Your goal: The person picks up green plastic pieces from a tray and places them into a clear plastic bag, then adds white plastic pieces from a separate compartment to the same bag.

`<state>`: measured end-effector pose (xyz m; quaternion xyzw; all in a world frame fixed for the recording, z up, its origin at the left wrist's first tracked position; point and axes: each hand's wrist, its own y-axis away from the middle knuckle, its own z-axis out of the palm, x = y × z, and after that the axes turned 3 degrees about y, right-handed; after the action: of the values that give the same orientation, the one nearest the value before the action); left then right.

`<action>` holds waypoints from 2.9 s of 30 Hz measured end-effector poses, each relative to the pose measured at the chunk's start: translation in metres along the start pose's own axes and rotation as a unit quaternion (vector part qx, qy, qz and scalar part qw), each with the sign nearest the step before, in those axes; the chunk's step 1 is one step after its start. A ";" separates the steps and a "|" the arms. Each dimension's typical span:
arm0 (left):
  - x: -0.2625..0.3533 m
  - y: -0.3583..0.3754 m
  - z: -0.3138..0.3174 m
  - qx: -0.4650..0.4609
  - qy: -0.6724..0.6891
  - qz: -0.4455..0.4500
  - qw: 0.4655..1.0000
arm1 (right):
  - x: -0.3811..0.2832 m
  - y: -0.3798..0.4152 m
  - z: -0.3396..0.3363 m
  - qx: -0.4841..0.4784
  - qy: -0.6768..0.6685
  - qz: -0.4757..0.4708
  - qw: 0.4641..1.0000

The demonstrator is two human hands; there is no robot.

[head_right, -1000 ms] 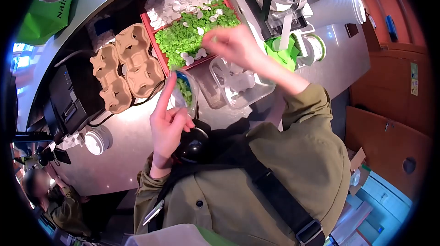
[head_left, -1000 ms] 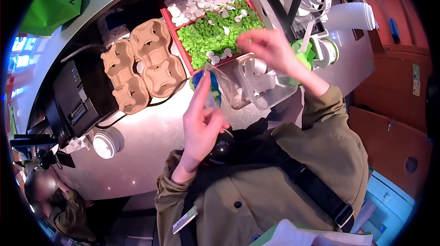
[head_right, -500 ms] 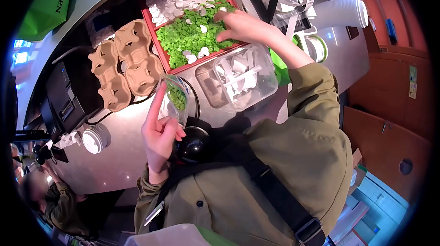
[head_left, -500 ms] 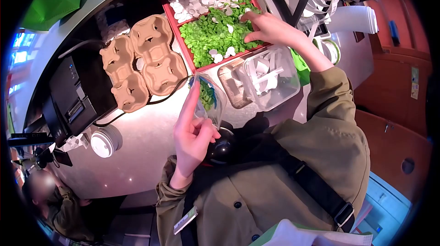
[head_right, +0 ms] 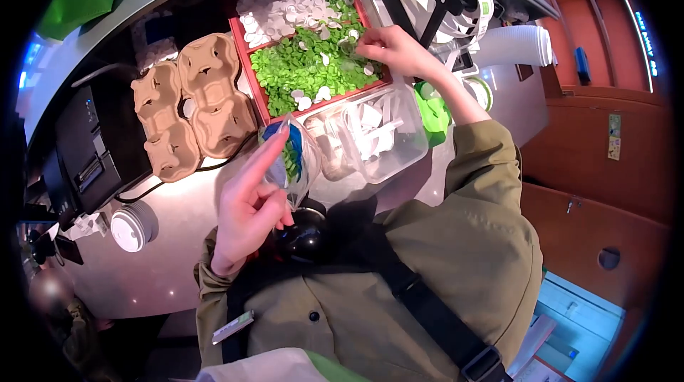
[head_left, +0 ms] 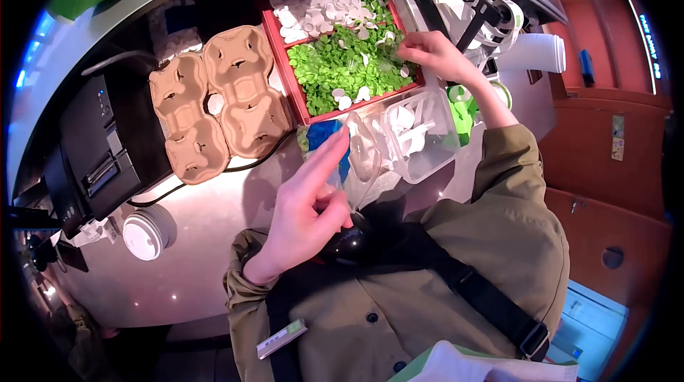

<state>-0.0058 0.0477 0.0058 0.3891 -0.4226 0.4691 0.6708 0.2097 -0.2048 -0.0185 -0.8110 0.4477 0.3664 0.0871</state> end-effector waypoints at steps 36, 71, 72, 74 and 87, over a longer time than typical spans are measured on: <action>0.004 0.006 -0.019 -0.008 0.020 0.018 1.000 | -0.007 -0.053 0.019 0.120 -0.258 0.014 0.959; 0.001 0.009 -0.025 -0.035 -0.004 0.064 0.997 | -0.056 -0.094 0.051 0.114 0.269 -0.165 0.942; 0.001 0.008 -0.024 -0.037 -0.006 0.065 0.997 | -0.056 -0.087 0.060 0.091 0.278 -0.151 0.944; 0.000 0.009 -0.023 -0.041 -0.010 0.066 0.997 | -0.051 -0.082 0.073 0.098 0.312 -0.124 0.937; 0.001 0.008 -0.021 -0.032 -0.007 0.078 0.996 | -0.046 -0.070 0.043 0.089 0.122 -0.035 0.988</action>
<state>-0.0090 0.0696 0.0006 0.3363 -0.4712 0.5036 0.6412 0.2273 -0.1130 -0.0311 -0.8537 0.4574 0.2204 0.1159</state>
